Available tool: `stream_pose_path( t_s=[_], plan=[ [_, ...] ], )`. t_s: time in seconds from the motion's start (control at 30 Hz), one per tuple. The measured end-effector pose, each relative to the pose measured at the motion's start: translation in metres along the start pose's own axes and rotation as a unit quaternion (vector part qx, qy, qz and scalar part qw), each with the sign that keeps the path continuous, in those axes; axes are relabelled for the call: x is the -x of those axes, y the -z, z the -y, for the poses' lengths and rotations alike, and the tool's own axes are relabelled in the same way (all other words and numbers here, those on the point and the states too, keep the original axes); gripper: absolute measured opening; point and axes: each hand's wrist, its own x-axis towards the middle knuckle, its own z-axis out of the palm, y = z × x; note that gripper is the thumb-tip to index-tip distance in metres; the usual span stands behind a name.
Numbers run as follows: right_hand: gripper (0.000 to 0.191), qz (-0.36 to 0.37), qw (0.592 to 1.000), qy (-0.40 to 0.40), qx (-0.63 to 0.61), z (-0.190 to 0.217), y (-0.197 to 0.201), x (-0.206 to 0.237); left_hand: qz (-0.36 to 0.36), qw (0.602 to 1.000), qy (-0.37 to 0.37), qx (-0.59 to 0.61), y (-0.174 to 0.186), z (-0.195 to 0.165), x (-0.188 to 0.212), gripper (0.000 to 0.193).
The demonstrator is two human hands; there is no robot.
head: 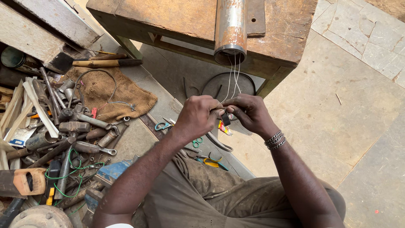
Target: The person sits on the ground at a workbench and works on the white wires emerging from a cylindrical metal motor housing, twisting and joining the wire ends, wrapping a joint with tape from a tape roll, and trimming or stripping wire with a utility knife. He handles the wires and a dark strap-like part while joining the connections.
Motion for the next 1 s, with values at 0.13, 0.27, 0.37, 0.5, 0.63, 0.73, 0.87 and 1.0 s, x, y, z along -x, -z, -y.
stream_pose_path(
  t_s=[0.13, 0.27, 0.37, 0.5, 0.63, 0.73, 0.87, 1.0],
  plan=[
    [0.030, -0.024, 0.989, 0.147, -0.007, -0.010, 0.007, 0.007, 0.144, 0.927, 0.264, 0.223, 0.019, 0.016, -0.015, 0.019],
    [0.055, -0.051, 0.941, 0.301, 0.146, -0.019, 0.002, 0.010, 0.139, 0.889, 0.265, 0.347, 0.024, 0.018, -0.020, 0.018],
    [0.064, -0.118, 0.903, 0.333, 0.245, -0.024, -0.006, 0.011, 0.120, 0.891, 0.270, 0.346, 0.018, 0.012, -0.022, 0.017],
    [0.061, -0.172, 0.913, 0.303, 0.213, -0.024, -0.015, 0.013, 0.015, 0.963, 0.182, 0.197, 0.006, -0.004, -0.013, 0.013],
    [0.063, -0.168, 0.964, 0.194, 0.065, -0.012, -0.024, 0.015, -0.074, 0.995, 0.038, 0.062, 0.001, -0.019, 0.002, 0.006],
    [0.062, -0.165, 0.978, 0.042, -0.118, 0.002, -0.025, 0.012, -0.073, 0.996, -0.015, -0.046, -0.002, -0.028, 0.013, 0.011],
    [0.045, -0.020, 0.989, -0.073, -0.130, 0.010, -0.003, 0.004, -0.045, 0.989, -0.084, -0.112, -0.003, -0.033, 0.016, 0.007],
    [0.030, 0.043, 0.997, -0.037, 0.050, 0.010, 0.009, 0.001, -0.062, 0.981, -0.138, -0.122, -0.007, -0.034, 0.014, 0.016]
  ],
)
